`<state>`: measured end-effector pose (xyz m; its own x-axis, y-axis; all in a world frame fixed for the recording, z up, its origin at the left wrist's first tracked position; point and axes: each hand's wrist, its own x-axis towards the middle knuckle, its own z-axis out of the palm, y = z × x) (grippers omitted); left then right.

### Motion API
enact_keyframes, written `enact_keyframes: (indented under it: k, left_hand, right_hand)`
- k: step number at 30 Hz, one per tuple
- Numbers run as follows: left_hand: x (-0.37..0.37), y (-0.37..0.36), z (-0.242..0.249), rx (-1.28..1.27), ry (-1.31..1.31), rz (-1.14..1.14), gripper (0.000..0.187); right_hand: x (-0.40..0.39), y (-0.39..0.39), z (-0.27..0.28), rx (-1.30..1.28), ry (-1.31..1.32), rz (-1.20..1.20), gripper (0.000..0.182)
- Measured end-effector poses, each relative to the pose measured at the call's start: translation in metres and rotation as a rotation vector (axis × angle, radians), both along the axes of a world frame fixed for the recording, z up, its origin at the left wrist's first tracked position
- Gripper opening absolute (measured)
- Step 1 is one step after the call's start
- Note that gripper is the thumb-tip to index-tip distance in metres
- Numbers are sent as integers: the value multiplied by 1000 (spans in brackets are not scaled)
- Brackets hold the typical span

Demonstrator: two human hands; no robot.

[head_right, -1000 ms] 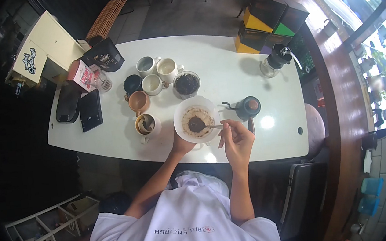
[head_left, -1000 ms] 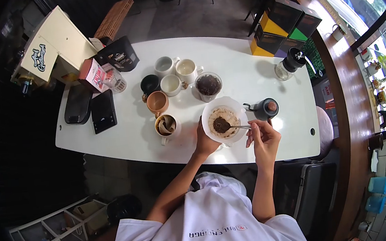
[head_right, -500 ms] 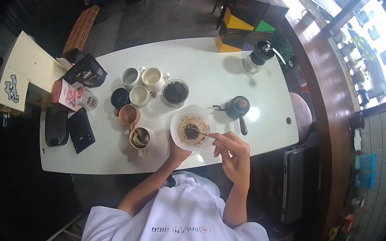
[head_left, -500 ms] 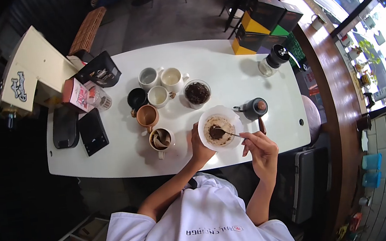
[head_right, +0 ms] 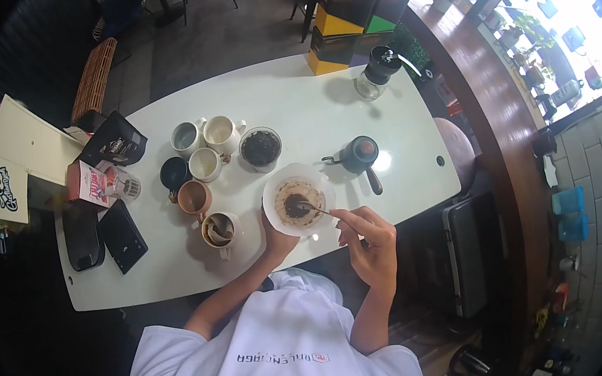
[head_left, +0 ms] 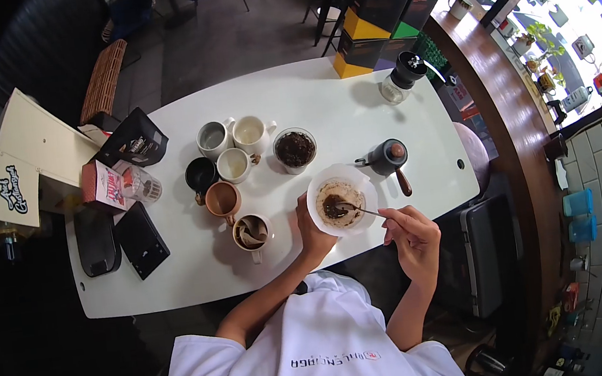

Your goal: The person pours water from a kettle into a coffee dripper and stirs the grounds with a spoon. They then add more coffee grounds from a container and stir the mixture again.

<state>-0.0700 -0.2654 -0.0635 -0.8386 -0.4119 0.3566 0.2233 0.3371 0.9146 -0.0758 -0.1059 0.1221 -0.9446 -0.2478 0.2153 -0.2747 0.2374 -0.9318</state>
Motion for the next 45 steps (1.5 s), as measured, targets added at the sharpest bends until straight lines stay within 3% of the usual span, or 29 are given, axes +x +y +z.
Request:
enact_keyframes:
  k: [7,14,17,19,23,25,31,33,35,38,40,45]
  left_hand:
    - [4,-6,19,-186,39,10,77]
    - [2,-9,20,-135,42,-44,75]
    - [4,-13,18,-216,66,-85,78]
    - [8,-13,19,-133,7,-96,84]
    - [8,-15,-6,-153,-30,-154,87]
    - [6,-16,-18,-48,-104,-241,90]
    - [6,-18,-28,-166,-83,-224,97]
    - [5,-18,-28,-96,-63,-223,100]
    - [5,-18,-29,-26,-45,-214,102]
    - [6,-19,-22,-197,-21,-188,106]
    - [6,-18,-20,-52,19,-199,107]
    - [6,-19,-27,-35,9,-203,105]
  right_hand:
    - [0,2,-9,-15,-73,-77,22]
    - [-3,2,-3,-18,-45,-167,19]
    - [-4,2,-2,-40,-30,-176,18]
    - [-4,3,-4,-38,-33,-195,20]
    - [-5,-3,-5,75,68,-174,25]
    - [-6,-8,-4,123,127,-162,26]
    - [-13,-16,-10,223,197,-119,21]
    - [-14,-19,-15,240,202,-100,19]
    - [-15,-20,-19,212,152,-113,12]
    - [-15,-18,-28,64,19,-110,10]
    - [-15,-16,-30,16,-69,-111,11]
    - [-13,-14,-40,-146,-255,-161,16]
